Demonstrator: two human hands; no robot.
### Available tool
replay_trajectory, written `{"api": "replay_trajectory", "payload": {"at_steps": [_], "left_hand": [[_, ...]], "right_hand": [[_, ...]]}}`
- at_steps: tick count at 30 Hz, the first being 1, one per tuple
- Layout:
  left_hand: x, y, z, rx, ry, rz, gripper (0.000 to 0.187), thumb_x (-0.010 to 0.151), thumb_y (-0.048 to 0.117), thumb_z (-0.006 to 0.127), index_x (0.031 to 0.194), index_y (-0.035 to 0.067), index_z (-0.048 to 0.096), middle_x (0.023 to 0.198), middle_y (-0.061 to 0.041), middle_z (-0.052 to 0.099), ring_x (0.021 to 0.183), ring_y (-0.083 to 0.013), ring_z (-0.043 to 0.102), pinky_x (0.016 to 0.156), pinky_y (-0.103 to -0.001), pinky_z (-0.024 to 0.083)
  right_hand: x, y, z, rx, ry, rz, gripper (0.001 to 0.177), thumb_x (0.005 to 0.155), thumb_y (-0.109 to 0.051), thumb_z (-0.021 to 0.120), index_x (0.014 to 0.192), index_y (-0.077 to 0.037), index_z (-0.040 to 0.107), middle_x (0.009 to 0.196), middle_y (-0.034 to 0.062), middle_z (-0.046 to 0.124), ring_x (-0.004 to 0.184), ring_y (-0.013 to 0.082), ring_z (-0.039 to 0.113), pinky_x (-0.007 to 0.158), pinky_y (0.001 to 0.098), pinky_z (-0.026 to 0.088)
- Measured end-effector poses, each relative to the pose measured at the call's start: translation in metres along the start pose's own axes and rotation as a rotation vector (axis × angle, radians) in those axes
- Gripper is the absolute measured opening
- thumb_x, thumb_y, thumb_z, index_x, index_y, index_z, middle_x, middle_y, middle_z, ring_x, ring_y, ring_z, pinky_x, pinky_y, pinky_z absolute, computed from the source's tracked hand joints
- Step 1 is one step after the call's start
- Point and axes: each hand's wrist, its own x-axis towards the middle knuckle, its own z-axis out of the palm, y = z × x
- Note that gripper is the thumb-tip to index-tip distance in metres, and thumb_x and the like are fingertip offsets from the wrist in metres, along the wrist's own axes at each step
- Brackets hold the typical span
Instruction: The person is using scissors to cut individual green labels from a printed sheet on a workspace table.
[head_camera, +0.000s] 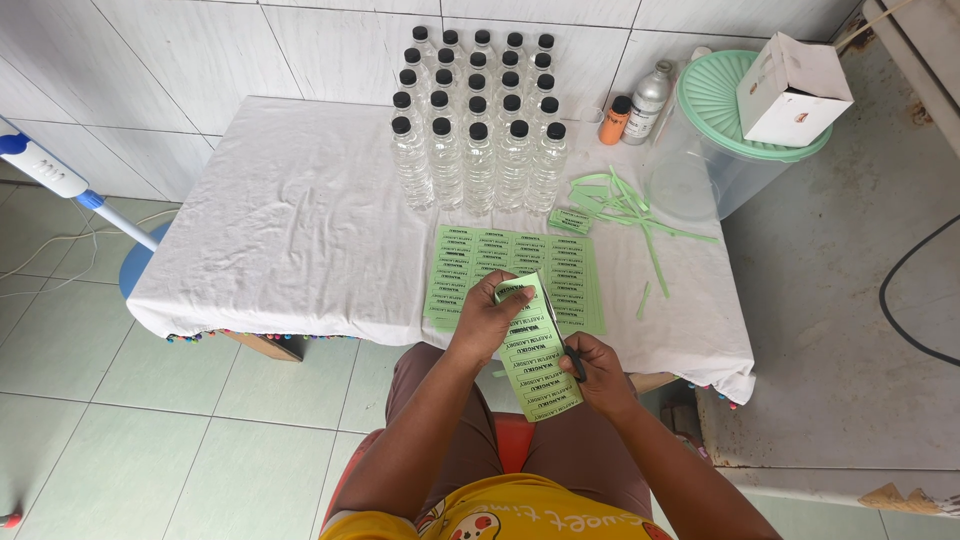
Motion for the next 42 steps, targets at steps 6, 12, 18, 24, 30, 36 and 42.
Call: {"api": "replay_trajectory", "payload": {"at_steps": [6, 12, 18, 24, 30, 36, 42], "left_hand": [[-0.002, 0.005, 0.000, -0.017, -0.001, -0.021, 0.012, 0.089, 0.011, 0.079, 0.089, 0.006, 0.068, 0.069, -0.001, 0.062, 0.063, -0.0053, 0.054, 0.061, -0.022, 0.037], [-0.004, 0.011, 0.002, -0.011, 0.000, -0.016, 0.011, 0.090, 0.010, 0.077, 0.088, 0.006, 0.068, 0.070, -0.001, 0.062, 0.064, -0.0051, 0.053, 0.062, -0.022, 0.037], [-0.005, 0.012, 0.006, -0.003, -0.032, -0.010, 0.011, 0.088, 0.010, 0.079, 0.087, 0.006, 0.068, 0.069, -0.002, 0.061, 0.063, -0.0066, 0.053, 0.062, -0.023, 0.039], [-0.007, 0.012, 0.004, 0.017, -0.077, -0.016, 0.011, 0.088, 0.009, 0.078, 0.086, 0.005, 0.068, 0.068, -0.002, 0.061, 0.063, -0.0066, 0.052, 0.062, -0.023, 0.038], [-0.004, 0.007, 0.005, 0.020, -0.085, -0.007, 0.010, 0.088, 0.008, 0.077, 0.087, 0.005, 0.068, 0.068, -0.003, 0.061, 0.062, -0.0063, 0.051, 0.061, -0.023, 0.037], [-0.001, 0.005, 0.002, 0.025, -0.087, -0.004, 0.009, 0.089, 0.007, 0.077, 0.087, 0.005, 0.068, 0.067, -0.002, 0.060, 0.062, -0.0058, 0.051, 0.061, -0.023, 0.036], [-0.002, 0.004, 0.002, 0.029, -0.075, -0.012, 0.010, 0.088, 0.008, 0.077, 0.086, 0.005, 0.068, 0.067, -0.001, 0.060, 0.062, -0.0055, 0.051, 0.060, -0.022, 0.036]], "right_hand": [[0.000, -0.005, 0.001, -0.013, -0.003, -0.028, 0.017, 0.089, -0.008, 0.076, 0.083, -0.006, 0.060, 0.059, 0.0059, 0.060, 0.053, 0.0099, 0.055, 0.050, 0.0244, 0.041], [0.000, -0.005, 0.001, 0.001, -0.001, -0.001, 0.017, 0.087, -0.009, 0.077, 0.083, -0.005, 0.060, 0.060, 0.0058, 0.062, 0.054, 0.0099, 0.057, 0.052, 0.0241, 0.042], [0.000, -0.002, -0.007, 0.019, -0.001, -0.011, 0.018, 0.088, -0.009, 0.077, 0.084, -0.007, 0.059, 0.062, 0.0043, 0.062, 0.057, 0.0100, 0.059, 0.054, 0.0231, 0.041], [0.001, -0.006, -0.008, 0.035, -0.010, -0.034, 0.018, 0.088, -0.009, 0.075, 0.084, -0.006, 0.058, 0.059, 0.0026, 0.057, 0.052, 0.0074, 0.053, 0.051, 0.0222, 0.035], [0.001, 0.012, -0.022, 0.044, -0.005, -0.041, 0.018, 0.087, -0.008, 0.076, 0.083, -0.006, 0.058, 0.057, -0.0002, 0.053, 0.051, 0.0060, 0.050, 0.049, 0.0217, 0.034], [0.001, -0.007, -0.007, 0.033, -0.019, -0.055, 0.018, 0.089, -0.008, 0.074, 0.082, -0.005, 0.058, 0.055, 0.0000, 0.050, 0.050, 0.0054, 0.045, 0.050, 0.0227, 0.030], [0.000, -0.017, 0.001, 0.030, -0.016, -0.057, 0.017, 0.090, -0.009, 0.074, 0.083, -0.005, 0.059, 0.055, -0.0008, 0.049, 0.050, 0.0044, 0.045, 0.050, 0.0220, 0.030]]}}
